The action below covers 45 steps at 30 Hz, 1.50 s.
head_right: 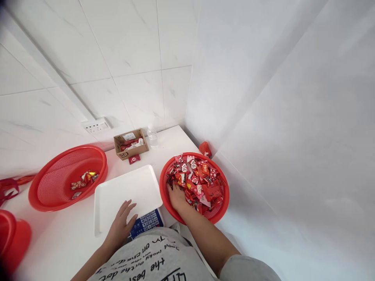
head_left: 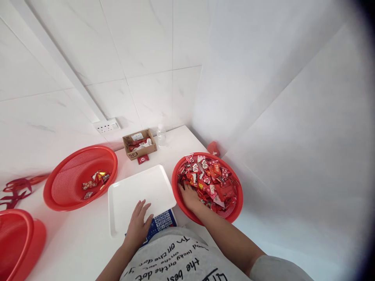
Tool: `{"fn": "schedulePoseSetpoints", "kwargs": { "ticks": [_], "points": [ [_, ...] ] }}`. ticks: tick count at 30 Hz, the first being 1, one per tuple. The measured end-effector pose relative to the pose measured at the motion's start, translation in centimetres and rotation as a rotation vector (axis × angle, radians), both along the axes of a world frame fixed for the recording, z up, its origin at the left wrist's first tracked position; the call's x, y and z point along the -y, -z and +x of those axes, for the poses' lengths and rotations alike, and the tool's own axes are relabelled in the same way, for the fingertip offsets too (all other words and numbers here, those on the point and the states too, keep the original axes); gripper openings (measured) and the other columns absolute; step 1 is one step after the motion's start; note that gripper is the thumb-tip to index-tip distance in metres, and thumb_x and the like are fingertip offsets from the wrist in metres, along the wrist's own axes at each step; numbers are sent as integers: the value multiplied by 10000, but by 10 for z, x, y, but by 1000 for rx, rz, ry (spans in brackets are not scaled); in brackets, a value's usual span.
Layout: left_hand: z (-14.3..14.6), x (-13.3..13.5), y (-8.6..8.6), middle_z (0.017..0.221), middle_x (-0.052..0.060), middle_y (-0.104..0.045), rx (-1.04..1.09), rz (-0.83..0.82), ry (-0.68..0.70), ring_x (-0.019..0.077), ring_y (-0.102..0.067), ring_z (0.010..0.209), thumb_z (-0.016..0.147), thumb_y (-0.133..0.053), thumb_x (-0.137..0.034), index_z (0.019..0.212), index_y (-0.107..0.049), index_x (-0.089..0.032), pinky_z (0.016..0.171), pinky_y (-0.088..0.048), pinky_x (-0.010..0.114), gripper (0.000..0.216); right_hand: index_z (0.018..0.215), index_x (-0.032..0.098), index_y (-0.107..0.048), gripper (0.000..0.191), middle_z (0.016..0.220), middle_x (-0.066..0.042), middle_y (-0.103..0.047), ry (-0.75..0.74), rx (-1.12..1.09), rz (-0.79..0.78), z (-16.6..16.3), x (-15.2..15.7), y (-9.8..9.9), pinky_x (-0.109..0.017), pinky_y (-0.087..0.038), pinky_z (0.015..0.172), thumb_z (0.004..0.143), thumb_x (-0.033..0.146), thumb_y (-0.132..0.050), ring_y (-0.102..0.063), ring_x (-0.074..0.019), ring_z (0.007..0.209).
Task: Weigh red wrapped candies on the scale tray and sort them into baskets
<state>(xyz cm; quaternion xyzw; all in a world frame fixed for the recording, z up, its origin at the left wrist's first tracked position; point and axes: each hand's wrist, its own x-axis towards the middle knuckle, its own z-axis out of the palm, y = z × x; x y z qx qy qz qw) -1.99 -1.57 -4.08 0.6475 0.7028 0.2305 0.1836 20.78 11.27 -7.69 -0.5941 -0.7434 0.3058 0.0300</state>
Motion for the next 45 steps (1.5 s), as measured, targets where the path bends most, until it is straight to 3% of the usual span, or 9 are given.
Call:
{"fn": "schedulePoseSetpoints", "kwargs": {
  "ticks": [12,16,19,26,33,38,41,45],
  "points": [
    [-33,3,14,1250,86,-540,44,38,103,259,-406,1236,820,-445,-339,1087,-593,-213,991,-391,469,330,1251,237,-465,444,1291,-60,-500,9,28,44,-3,5,-16,-306,-344,940,842,146,-317,-447,-187,1166],
    [-41,3,12,1233,69,-558,58,53,118,248,-435,1216,818,-448,-329,1075,-597,-228,983,-404,459,313,1183,250,-503,403,1173,-55,-588,63,-19,15,0,10,-26,-293,-384,876,798,164,-423,-536,-189,1059],
    [-46,4,11,1216,71,-571,65,57,129,247,-452,1202,816,-447,-326,1064,-606,-227,979,-411,453,311,1191,262,-471,456,1135,-39,-606,171,-167,-14,6,16,-34,-302,-403,866,745,170,-502,-560,-188,1024],
    [-48,10,13,1191,49,-591,124,14,120,227,-489,1167,805,-460,-322,1053,-611,-244,968,-427,424,300,1237,235,-392,533,1131,-52,-588,514,-770,3,10,29,-64,-336,-474,822,726,270,-539,-588,-175,937],
    [-40,6,-10,1241,64,-551,213,-92,112,207,-482,1171,842,-412,-366,1177,-517,-225,995,-393,409,378,1185,224,-413,594,1047,-47,-617,498,-1050,-258,-40,44,-85,-338,-490,805,642,273,-649,-591,-182,929],
    [-38,5,-19,1352,84,-431,206,-48,136,205,-395,1243,861,-395,-357,1321,-349,-232,1024,-345,424,479,1285,271,-344,686,1263,-80,-482,354,-960,-352,-81,52,-72,-336,-482,812,665,258,-637,-580,-166,967],
    [-40,7,-14,1420,96,-331,110,-15,187,234,-293,1303,851,-415,-366,1341,-334,-227,1037,-310,445,516,1276,269,-382,619,1314,-85,-426,328,-777,-189,-79,54,-62,-330,-473,820,691,220,-577,-534,-176,1041],
    [-40,5,-10,1453,76,-278,-88,-41,275,299,-158,1345,827,-456,-385,1340,-355,-266,1043,-228,531,536,1228,208,-459,493,1253,-95,-487,304,-552,73,-48,52,-50,-338,-456,861,736,214,-479,-508,-190,1078]
  ]
}}
